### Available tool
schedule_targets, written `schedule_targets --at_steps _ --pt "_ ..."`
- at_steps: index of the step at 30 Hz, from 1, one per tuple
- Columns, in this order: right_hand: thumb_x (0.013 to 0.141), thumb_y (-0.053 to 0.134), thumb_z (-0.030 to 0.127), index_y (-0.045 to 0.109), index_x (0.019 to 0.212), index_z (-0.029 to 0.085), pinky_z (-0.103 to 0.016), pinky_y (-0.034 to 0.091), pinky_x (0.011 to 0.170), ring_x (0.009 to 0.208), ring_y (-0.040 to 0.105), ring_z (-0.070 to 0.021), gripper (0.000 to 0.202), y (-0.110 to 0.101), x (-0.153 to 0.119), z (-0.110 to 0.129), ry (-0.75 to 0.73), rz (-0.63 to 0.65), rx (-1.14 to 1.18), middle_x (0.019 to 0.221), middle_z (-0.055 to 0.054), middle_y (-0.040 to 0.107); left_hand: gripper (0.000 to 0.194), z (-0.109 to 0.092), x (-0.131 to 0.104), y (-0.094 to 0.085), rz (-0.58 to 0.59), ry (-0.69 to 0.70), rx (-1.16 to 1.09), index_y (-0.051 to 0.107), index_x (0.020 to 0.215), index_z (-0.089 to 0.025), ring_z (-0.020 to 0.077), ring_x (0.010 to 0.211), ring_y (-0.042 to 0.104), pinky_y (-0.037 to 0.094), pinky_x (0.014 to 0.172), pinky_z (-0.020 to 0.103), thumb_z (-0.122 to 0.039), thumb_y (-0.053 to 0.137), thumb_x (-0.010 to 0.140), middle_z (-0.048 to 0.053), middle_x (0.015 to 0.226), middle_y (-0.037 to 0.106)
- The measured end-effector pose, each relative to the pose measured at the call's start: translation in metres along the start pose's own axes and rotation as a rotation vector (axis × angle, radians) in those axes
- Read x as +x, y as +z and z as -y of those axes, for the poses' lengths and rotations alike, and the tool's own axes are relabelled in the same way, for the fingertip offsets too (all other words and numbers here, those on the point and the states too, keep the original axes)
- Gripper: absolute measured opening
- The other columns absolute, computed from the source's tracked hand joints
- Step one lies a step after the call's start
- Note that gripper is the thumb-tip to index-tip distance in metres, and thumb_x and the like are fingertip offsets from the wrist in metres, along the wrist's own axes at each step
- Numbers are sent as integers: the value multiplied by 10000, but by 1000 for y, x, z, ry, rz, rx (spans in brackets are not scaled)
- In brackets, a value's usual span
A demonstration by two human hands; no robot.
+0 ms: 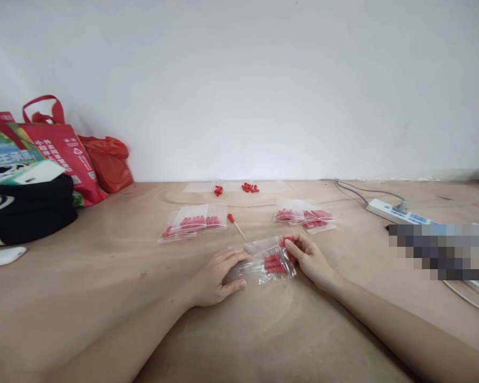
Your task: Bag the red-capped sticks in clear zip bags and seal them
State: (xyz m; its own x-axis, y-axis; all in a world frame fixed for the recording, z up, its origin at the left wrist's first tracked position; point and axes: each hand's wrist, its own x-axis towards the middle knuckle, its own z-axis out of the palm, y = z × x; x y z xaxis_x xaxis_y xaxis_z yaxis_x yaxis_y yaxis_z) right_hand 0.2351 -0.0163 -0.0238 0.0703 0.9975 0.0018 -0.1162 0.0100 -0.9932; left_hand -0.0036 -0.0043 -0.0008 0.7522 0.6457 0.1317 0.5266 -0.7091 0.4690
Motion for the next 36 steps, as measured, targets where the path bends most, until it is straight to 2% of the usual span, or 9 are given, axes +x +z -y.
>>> schedule_targets --at_steps 6,10,13,16,21,25,27,30,36 --pt "640 618 441 573 746 158 -215 405 484 517 532 -90 305 -3 1 5 61 292 -122 650 8 600 425 -1 0 0 -6 4 -4 367 1213 -255 216 1164 373 305 987 386 -326 485 811 29 1255 433" --pt "655 602 442 587 802 174 -255 463 588 591 587 -109 306 -2 2 4 82 354 -47 703 2 628 420 -2 1 -1 -13 9 -2 375 1204 -244 215 1151 386 318 977 378 -327 487 808 34 1241 444" --pt "621 630 440 560 828 168 -240 451 526 543 570 -103 349 -1 4 2 51 261 -86 652 7 619 416 -2 1 -1 1 8 2 371 1207 -245 212 1150 387 325 972 374 -335 476 814 32 1246 439" --pt "591 648 444 523 719 159 -184 340 387 400 453 -63 337 -1 7 0 22 165 -205 521 41 554 423 -2 1 -1 10 0 10 362 1215 -248 212 1155 382 318 978 381 -336 474 817 29 1254 432" --pt "674 557 443 537 610 150 -204 357 451 467 466 -78 300 -7 13 -4 -76 244 -348 536 19 543 418 -2 1 -1 7 -10 9 374 1210 -248 220 1164 373 312 983 393 -345 476 816 33 1255 435" --pt "735 479 366 560 684 171 -226 372 508 535 489 -106 217 -7 31 2 -287 -44 -622 597 6 559 422 -2 1 -1 -6 -4 -2 382 1211 -252 221 1170 370 302 992 402 -330 487 810 32 1258 433" --pt "744 460 317 556 700 181 -226 371 529 534 479 -102 172 3 44 8 -384 -119 -776 600 13 553 407 -2 1 -1 -7 3 -11 406 1199 -252 225 1167 374 304 991 403 -327 491 808 36 1253 437" --pt "732 467 246 557 751 168 -230 396 620 625 528 -110 120 34 68 17 -411 -11 -937 706 -14 600 383 -2 1 -1 -6 24 -32 443 1176 -247 225 1150 396 319 983 397 -322 496 804 45 1235 449" --pt "720 510 261 464 1064 107 -277 418 707 889 560 -200 379 104 98 15 -179 117 -1173 1000 -138 587 386 0 0 0 -4 44 -35 445 1175 -235 223 1165 380 301 995 409 -314 505 801 51 1242 445"
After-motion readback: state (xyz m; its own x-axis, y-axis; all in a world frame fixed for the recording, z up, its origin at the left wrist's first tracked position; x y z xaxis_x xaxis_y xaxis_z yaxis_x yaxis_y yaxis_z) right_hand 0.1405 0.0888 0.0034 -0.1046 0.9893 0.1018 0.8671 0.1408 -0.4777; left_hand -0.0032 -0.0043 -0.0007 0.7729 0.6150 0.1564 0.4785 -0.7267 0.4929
